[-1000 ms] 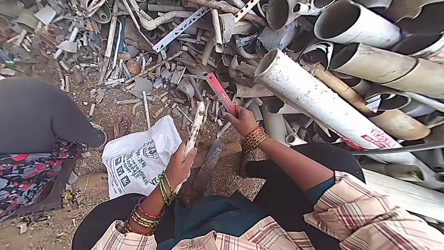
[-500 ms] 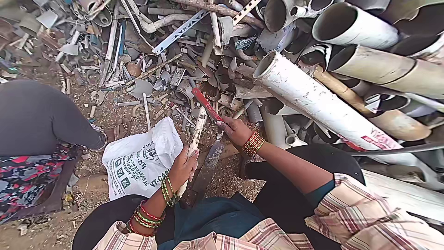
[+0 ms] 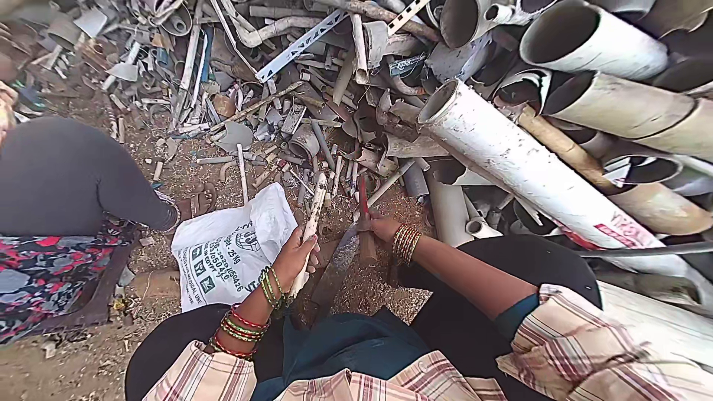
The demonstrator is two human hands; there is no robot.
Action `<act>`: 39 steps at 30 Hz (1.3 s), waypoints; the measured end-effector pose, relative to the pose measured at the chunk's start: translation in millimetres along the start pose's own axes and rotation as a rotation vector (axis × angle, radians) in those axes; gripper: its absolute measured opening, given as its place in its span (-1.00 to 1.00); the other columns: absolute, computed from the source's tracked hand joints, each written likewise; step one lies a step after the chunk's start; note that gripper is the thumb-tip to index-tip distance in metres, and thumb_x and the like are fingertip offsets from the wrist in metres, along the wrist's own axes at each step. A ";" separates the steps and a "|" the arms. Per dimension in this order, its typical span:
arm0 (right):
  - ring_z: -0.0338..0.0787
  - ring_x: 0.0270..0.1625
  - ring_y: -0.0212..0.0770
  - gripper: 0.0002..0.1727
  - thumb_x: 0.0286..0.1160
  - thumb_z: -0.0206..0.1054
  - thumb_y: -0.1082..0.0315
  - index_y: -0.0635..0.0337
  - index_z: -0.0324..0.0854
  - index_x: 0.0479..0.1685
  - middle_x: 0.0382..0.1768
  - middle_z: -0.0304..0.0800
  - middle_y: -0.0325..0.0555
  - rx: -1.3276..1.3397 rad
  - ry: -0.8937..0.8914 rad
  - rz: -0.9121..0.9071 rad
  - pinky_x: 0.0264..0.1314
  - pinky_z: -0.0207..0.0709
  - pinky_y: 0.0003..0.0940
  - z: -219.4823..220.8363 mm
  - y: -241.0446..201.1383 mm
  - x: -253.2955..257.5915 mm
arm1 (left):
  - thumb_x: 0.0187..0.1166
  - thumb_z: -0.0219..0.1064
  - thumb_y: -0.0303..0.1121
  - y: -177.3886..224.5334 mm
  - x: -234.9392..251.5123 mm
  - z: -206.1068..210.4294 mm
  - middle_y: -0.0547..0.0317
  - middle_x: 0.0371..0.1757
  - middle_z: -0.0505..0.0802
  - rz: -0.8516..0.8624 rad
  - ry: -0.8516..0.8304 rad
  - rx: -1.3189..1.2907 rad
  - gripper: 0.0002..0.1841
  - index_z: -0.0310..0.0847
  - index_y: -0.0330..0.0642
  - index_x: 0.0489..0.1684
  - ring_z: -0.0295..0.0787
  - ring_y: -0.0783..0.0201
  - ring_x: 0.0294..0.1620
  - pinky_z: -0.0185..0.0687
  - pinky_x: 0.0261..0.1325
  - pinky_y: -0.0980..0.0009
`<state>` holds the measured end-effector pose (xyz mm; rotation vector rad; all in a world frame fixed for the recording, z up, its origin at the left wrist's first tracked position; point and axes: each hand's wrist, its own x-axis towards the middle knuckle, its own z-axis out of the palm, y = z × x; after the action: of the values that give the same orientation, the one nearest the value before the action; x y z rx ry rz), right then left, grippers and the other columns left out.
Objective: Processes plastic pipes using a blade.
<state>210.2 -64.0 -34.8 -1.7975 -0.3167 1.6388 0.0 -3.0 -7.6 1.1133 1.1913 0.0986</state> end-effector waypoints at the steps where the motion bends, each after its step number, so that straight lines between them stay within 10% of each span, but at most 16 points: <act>1: 0.62 -0.36 -0.31 -0.46 0.76 0.15 0.43 0.13 0.18 0.69 -0.15 0.58 -0.07 -0.079 -0.005 0.008 -0.29 0.57 -0.40 5.1 0.8 -2.9 | 0.91 -0.06 -0.33 2.3 0.1 -0.9 0.16 -0.25 0.63 0.011 0.020 -0.002 -0.62 0.16 -0.24 0.60 0.62 0.42 -0.54 0.58 -0.50 0.53; 8: 0.61 -0.43 -0.15 -0.47 0.73 0.21 0.40 0.25 0.22 0.63 -0.26 0.61 0.09 -0.482 0.173 -0.465 -0.22 0.57 -0.17 -6.2 -19.6 -5.7 | 0.91 -0.10 -0.35 0.2 -0.9 1.2 0.32 -0.50 0.46 0.058 -0.009 -0.147 -0.78 0.26 -0.23 0.32 0.31 0.54 -0.74 0.33 -0.69 0.66; 13: 0.75 -0.06 0.25 -0.53 0.71 0.15 0.34 0.45 0.43 0.50 -0.10 0.73 0.34 -0.898 0.034 -0.671 0.12 0.55 0.19 -1.1 -13.2 -14.9 | 0.86 0.01 -0.42 -0.3 -2.2 4.1 0.27 -0.41 0.47 0.088 0.079 -0.043 -0.77 0.38 -0.39 0.26 0.32 0.56 -0.68 0.32 -0.61 0.68; 18: 0.78 0.13 0.37 -0.52 0.77 0.09 0.30 0.39 0.40 0.54 0.21 0.69 0.42 -1.097 -0.143 -0.663 0.18 0.56 0.27 14.4 0.0 -27.8 | 0.83 -0.02 -0.49 -0.2 -3.7 4.3 0.18 -0.26 0.53 0.122 0.114 0.016 -0.70 0.41 -0.47 0.36 0.41 0.52 -0.53 0.35 -0.46 0.65; 28: 0.81 -0.03 0.34 -0.44 0.88 0.02 0.06 0.37 0.40 0.53 0.05 0.74 0.36 -1.133 -0.067 -0.655 0.06 0.59 0.29 7.4 -4.6 -13.8 | 0.83 0.04 -0.45 -0.5 -7.2 7.2 0.22 -0.35 0.51 0.129 0.035 0.047 -0.62 0.27 -0.38 0.55 0.34 0.52 -0.65 0.32 -0.57 0.62; 33: 0.77 -0.32 0.24 -0.50 0.86 0.08 0.11 0.38 0.42 0.46 -0.33 0.72 0.21 -0.998 0.060 -0.756 -0.19 0.61 0.26 -2.2 0.9 0.1 | 0.84 0.03 -0.48 -1.2 -8.8 8.1 0.27 -0.43 0.48 0.093 0.000 -0.065 -0.73 0.33 -0.37 0.39 0.31 0.56 -0.71 0.33 -0.61 0.69; 39: 0.81 -0.06 0.32 -0.49 0.85 0.08 0.07 0.35 0.46 0.46 -0.08 0.76 0.32 -1.163 -0.192 -0.690 0.03 0.60 0.29 16.4 3.8 -15.7 | 0.85 0.00 -0.47 -1.7 -7.6 7.3 0.30 -0.47 0.45 0.074 0.012 -0.144 -0.88 0.35 -0.26 0.17 0.27 0.56 -0.72 0.29 -0.63 0.70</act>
<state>190.8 -71.0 -24.5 -1.8590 -2.0393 1.1240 1.6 -13.0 -4.0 1.0307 1.1356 0.2445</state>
